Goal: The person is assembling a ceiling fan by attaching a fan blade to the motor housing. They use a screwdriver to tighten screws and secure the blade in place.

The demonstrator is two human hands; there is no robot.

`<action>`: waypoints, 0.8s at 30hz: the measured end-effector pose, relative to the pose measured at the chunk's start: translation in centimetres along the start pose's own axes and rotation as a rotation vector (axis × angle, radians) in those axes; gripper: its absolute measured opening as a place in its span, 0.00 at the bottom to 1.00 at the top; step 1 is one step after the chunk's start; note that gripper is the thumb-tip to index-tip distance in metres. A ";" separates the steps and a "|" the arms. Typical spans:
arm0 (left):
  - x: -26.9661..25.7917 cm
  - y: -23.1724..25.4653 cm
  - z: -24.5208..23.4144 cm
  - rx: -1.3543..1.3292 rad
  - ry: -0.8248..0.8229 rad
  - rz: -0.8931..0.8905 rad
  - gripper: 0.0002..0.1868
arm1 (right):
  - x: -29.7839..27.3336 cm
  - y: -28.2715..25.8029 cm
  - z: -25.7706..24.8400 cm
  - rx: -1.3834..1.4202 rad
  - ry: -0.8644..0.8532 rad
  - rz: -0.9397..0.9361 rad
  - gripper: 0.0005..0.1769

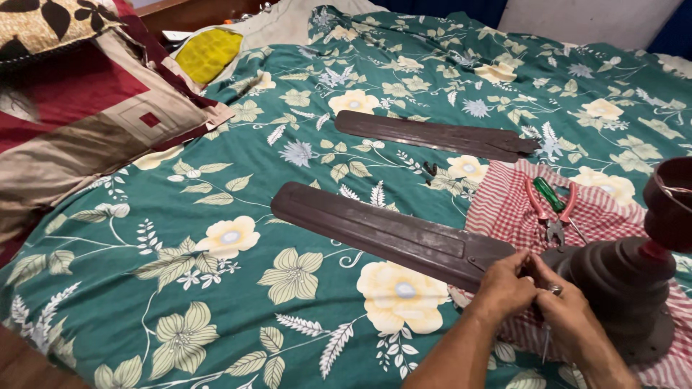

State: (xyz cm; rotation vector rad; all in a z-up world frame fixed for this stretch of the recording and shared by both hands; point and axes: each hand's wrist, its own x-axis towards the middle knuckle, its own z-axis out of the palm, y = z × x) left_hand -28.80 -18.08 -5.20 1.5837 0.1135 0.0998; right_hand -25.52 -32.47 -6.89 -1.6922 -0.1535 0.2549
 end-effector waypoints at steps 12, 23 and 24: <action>-0.6 1.3 -0.5 0.012 -0.027 -0.091 0.34 | -0.8 -1.7 0.4 -0.013 0.018 0.087 0.40; -0.3 0.4 0.0 0.046 -0.004 -0.040 0.34 | -1.0 -1.9 0.3 0.051 -0.017 0.083 0.40; -0.1 0.2 0.1 0.046 -0.001 -0.030 0.34 | -1.1 -1.8 0.3 0.036 -0.003 0.086 0.40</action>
